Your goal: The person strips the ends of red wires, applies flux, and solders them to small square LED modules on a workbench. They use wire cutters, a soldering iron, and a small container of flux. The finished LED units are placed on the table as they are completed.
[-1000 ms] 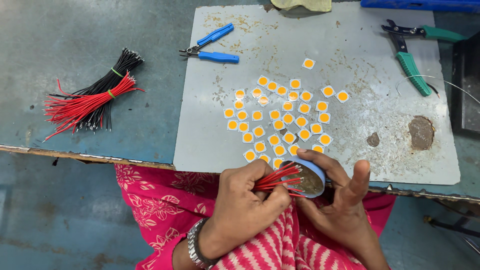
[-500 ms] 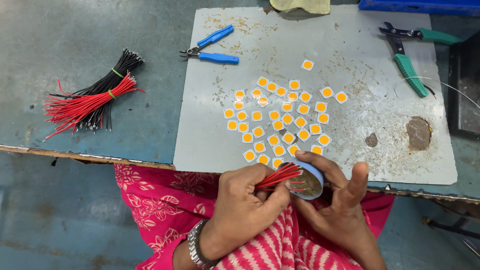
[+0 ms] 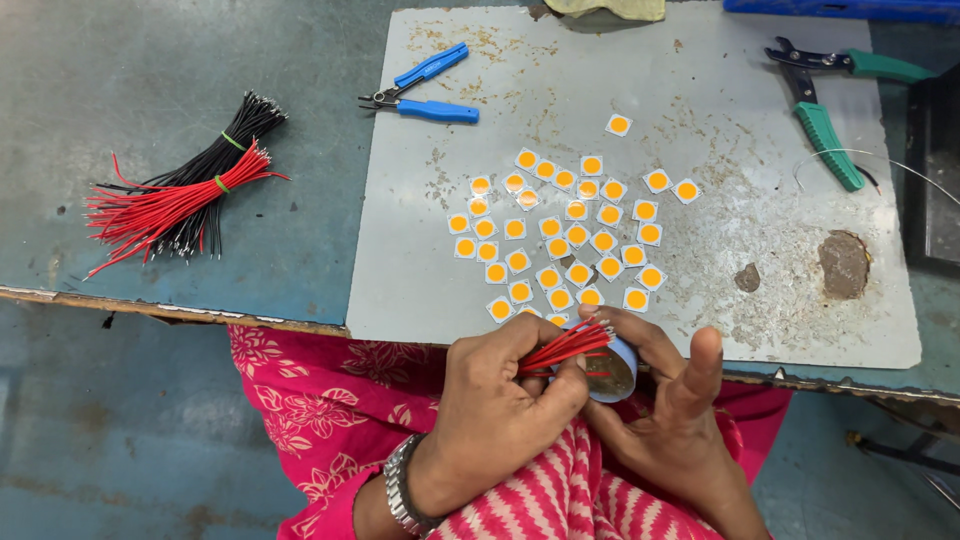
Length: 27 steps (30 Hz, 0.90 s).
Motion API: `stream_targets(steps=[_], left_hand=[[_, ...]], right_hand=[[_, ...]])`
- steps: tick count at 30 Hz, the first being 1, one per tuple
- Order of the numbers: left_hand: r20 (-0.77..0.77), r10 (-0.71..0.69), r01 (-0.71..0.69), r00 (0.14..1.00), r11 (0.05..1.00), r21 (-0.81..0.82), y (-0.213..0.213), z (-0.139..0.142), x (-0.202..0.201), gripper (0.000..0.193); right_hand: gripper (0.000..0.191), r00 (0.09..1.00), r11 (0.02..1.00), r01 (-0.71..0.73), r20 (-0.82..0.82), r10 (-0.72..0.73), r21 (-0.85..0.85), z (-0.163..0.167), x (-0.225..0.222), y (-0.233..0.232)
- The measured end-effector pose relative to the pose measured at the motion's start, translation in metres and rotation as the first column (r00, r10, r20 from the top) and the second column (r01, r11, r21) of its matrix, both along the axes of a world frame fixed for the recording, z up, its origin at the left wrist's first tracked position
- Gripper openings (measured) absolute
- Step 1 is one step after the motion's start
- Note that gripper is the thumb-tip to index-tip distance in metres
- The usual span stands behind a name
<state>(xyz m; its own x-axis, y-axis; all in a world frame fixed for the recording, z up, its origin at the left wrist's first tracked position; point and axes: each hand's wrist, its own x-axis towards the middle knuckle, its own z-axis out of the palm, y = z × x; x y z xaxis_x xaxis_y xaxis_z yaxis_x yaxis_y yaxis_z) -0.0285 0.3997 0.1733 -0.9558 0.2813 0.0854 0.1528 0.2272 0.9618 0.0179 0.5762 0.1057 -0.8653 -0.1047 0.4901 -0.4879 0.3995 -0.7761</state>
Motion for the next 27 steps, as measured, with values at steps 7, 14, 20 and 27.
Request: stream_targets(steps=[7, 14, 20, 27], left_hand=[[-0.035, 0.001, -0.001, 0.999, 1.0, 0.005, 0.002, -0.002, 0.002, 0.016], [-0.02, -0.009, 0.01, 1.0, 0.999, 0.041, -0.003, -0.001, 0.002, 0.01], [-0.064, 0.009, -0.009, 0.998, 1.0, 0.003, -0.005, -0.003, 0.0, 0.011], [-0.105, -0.002, 0.001, 0.994, 1.0, -0.015, -0.006, -0.005, 0.001, 0.011]], right_hand=[[0.134, 1.0, 1.0, -0.01, -0.003, 0.01, 0.0, 0.001, -0.001, 0.0], [0.134, 0.999, 1.0, 0.009, 0.04, -0.008, -0.016, 0.006, -0.002, 0.007], [0.134, 0.999, 1.0, -0.004, 0.047, 0.005, -0.021, 0.005, -0.003, 0.008], [0.134, 0.998, 1.0, 0.018, 0.059, -0.018, -0.012, 0.002, -0.001, 0.011]])
